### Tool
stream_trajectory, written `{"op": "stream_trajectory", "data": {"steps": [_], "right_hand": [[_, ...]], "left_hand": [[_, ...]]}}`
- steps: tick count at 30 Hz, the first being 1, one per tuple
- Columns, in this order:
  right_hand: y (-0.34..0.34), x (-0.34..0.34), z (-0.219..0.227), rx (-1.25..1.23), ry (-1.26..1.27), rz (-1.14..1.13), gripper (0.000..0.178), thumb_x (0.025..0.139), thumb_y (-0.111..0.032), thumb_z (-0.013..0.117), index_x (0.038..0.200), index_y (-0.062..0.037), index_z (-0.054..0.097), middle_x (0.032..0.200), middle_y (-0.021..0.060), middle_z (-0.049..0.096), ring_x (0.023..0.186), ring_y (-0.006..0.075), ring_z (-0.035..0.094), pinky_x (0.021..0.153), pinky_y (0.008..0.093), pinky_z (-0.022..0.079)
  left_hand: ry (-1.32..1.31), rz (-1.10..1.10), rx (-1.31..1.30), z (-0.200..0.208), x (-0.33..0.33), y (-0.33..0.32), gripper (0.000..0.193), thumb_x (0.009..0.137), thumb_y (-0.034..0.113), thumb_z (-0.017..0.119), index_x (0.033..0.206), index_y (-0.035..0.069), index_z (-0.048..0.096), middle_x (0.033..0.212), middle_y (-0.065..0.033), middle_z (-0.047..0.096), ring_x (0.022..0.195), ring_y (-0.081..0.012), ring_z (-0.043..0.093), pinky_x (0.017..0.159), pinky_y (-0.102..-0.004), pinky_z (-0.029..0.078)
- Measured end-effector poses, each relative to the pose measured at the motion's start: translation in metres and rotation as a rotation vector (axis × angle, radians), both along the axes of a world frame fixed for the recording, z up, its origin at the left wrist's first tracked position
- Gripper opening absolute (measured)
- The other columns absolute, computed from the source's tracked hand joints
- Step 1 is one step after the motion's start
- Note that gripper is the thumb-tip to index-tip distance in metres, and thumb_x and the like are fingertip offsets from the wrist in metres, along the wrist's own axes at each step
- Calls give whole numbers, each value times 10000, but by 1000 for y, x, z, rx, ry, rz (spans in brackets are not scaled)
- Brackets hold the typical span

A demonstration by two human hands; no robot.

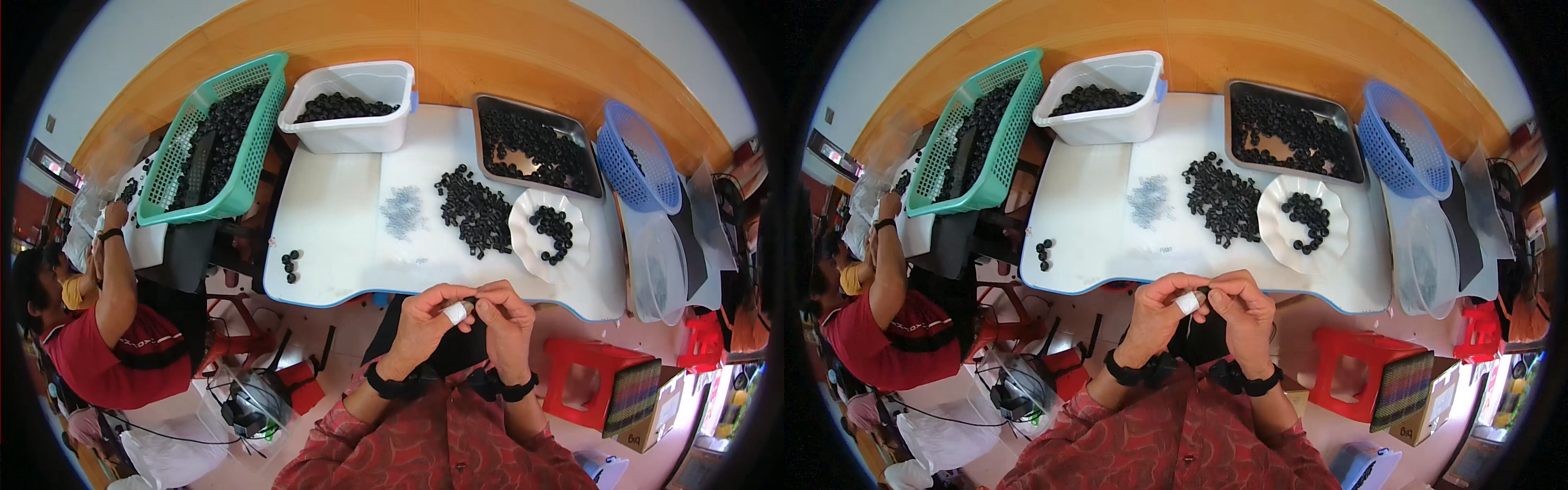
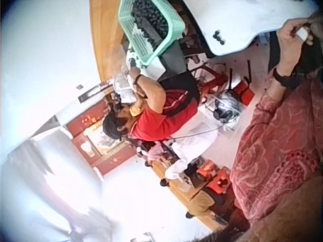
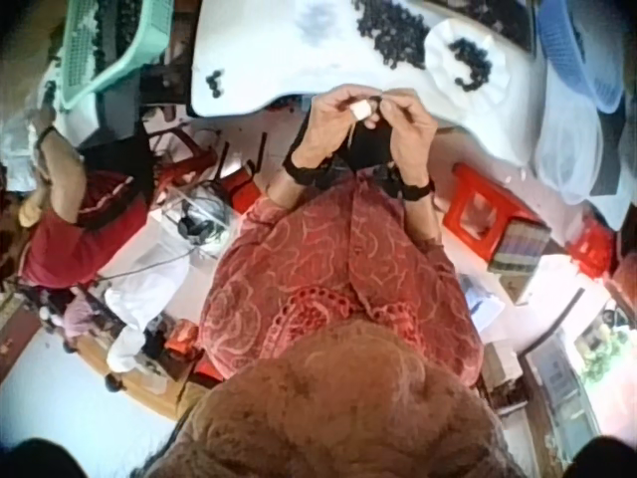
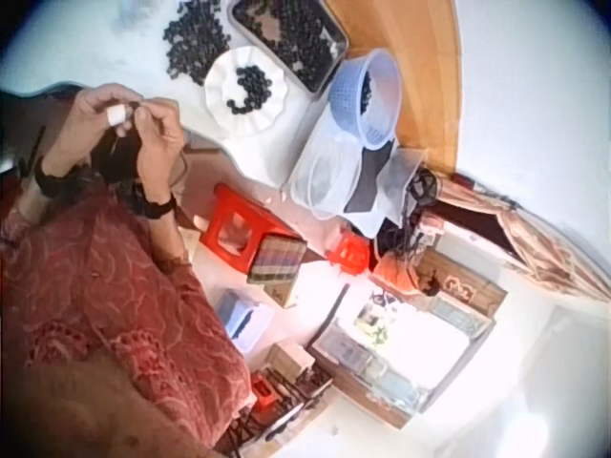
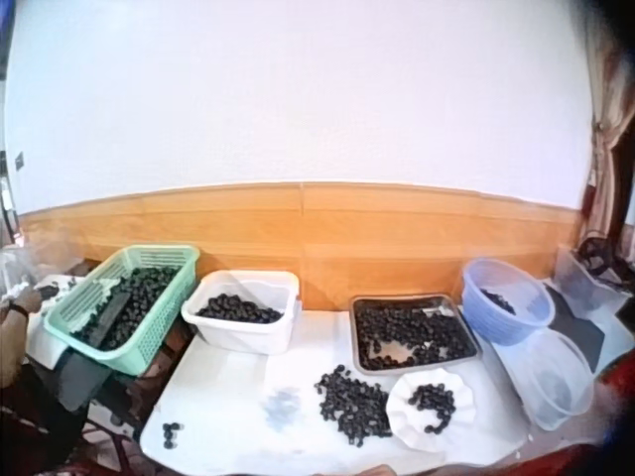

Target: Sorting small black plastic components and assembling them into white plastic caps at a workbench.

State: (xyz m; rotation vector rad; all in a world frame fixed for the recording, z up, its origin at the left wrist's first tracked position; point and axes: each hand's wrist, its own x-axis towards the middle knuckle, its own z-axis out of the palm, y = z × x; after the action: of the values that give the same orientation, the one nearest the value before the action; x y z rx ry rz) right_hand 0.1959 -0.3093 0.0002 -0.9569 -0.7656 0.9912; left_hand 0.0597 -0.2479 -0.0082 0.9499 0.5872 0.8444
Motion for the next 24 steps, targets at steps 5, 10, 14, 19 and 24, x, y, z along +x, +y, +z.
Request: {"op": "stream_trajectory", "data": {"steps": [5, 10, 14, 19, 24], "right_hand": [[11, -15, -3, 4, 163, 60, 47, 880, 30, 655, 922, 35, 675, 974, 85, 612, 838, 152, 594, 758, 283, 484], [19, -16, -3, -42, 177, 130, 58, 901, -10, 640, 907, 41, 668, 929, 69, 610, 828, 151, 587, 756, 286, 472], [22, -20, 0, -68, 176, 129, 70, 912, -20, 630, 910, 41, 665, 919, 61, 610, 821, 138, 581, 761, 284, 468], [19, -19, -20, -150, 86, 36, 51, 920, -25, 632, 942, 10, 662, 934, 24, 632, 817, 94, 580, 779, 248, 471], [15, -18, -16, -186, -10, 8, 58, 925, -46, 648, 954, 3, 637, 909, 16, 638, 822, 69, 576, 780, 216, 479]], "left_hand": [[-101, -21, -5, -5, -21, 7, 210, 908, -36, 615, 1113, -30, 663, 920, -93, 679, 776, -135, 654, 671, -249, 547], [-81, -26, 1, -4, -30, 12, 209, 921, -24, 605, 1122, -18, 659, 898, -78, 691, 748, -95, 641, 675, -222, 532], [-87, -17, -18, -7, -29, 14, 214, 927, -26, 589, 1133, -25, 649, 910, -76, 682, 753, -96, 641, 662, -218, 532], [-58, 29, -166, -14, -25, 19, 194, 929, 21, 611, 1113, -29, 653, 892, -93, 682, 726, -118, 637, 605, -230, 528], [7, 75, -246, -19, -23, 30, 200, 936, 47, 612, 1118, -22, 654, 904, -104, 688, 698, -114, 629, 575, -230, 514]]}}
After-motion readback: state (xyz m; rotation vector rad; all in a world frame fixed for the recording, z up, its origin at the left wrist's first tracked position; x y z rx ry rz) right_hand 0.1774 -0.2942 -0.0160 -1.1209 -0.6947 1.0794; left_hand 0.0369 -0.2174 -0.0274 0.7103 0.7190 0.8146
